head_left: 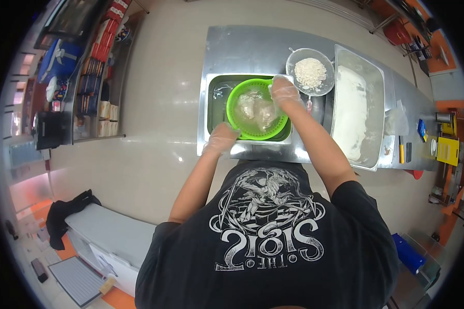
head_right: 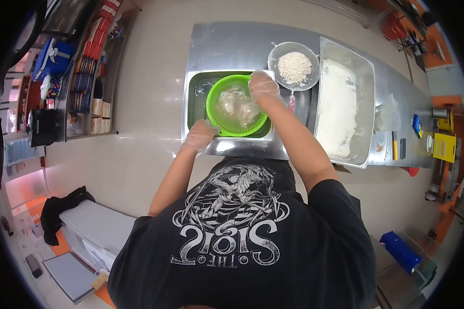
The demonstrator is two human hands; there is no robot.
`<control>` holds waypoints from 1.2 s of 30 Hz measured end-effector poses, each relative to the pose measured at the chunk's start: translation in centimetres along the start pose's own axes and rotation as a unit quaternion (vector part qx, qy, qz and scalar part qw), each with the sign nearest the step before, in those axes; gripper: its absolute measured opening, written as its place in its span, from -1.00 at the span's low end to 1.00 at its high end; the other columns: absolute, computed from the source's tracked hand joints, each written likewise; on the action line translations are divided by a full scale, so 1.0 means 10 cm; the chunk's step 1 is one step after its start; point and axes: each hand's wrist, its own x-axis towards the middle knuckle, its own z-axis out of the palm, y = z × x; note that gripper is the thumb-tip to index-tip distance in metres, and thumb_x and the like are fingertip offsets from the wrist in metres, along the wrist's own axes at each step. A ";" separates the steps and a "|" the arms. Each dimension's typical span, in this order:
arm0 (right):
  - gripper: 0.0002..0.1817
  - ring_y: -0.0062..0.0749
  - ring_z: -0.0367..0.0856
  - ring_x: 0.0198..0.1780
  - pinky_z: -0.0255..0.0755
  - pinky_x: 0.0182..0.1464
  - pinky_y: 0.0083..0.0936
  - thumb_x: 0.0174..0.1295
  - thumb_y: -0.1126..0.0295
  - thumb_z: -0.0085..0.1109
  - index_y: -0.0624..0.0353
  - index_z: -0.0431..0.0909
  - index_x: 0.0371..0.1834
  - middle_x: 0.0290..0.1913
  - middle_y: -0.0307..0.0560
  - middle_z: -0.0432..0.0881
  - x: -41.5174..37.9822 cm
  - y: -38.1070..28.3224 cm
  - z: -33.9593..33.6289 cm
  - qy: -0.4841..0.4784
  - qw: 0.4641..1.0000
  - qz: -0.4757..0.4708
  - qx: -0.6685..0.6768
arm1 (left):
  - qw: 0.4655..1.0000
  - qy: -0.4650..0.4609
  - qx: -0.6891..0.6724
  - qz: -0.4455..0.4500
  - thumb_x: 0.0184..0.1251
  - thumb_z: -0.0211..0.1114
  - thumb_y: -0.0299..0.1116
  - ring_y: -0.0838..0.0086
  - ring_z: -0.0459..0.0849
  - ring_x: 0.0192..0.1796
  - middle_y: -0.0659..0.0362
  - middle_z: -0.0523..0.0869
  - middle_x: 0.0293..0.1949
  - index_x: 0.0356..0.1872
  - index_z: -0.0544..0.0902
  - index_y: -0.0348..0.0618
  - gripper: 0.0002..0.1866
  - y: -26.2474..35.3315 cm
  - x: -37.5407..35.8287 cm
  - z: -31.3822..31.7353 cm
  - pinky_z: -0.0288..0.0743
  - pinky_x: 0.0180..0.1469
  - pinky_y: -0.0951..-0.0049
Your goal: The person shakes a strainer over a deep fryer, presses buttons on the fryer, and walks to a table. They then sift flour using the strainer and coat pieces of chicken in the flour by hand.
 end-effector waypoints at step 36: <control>-0.55 0.29 0.64 0.00 0.46 0.09 0.03 0.39 0.04 0.15 0.31 0.61 -0.13 -0.12 0.35 0.67 -0.95 0.35 -0.63 0.031 0.990 -0.009 0.139 | 0.907 0.141 -0.319 0.235 0.25 0.41 -0.52 0.71 0.47 -0.41 0.34 0.55 -0.43 -0.35 0.54 -0.20 -0.84 1.19 -0.69 -0.85 0.41 -0.39 0.59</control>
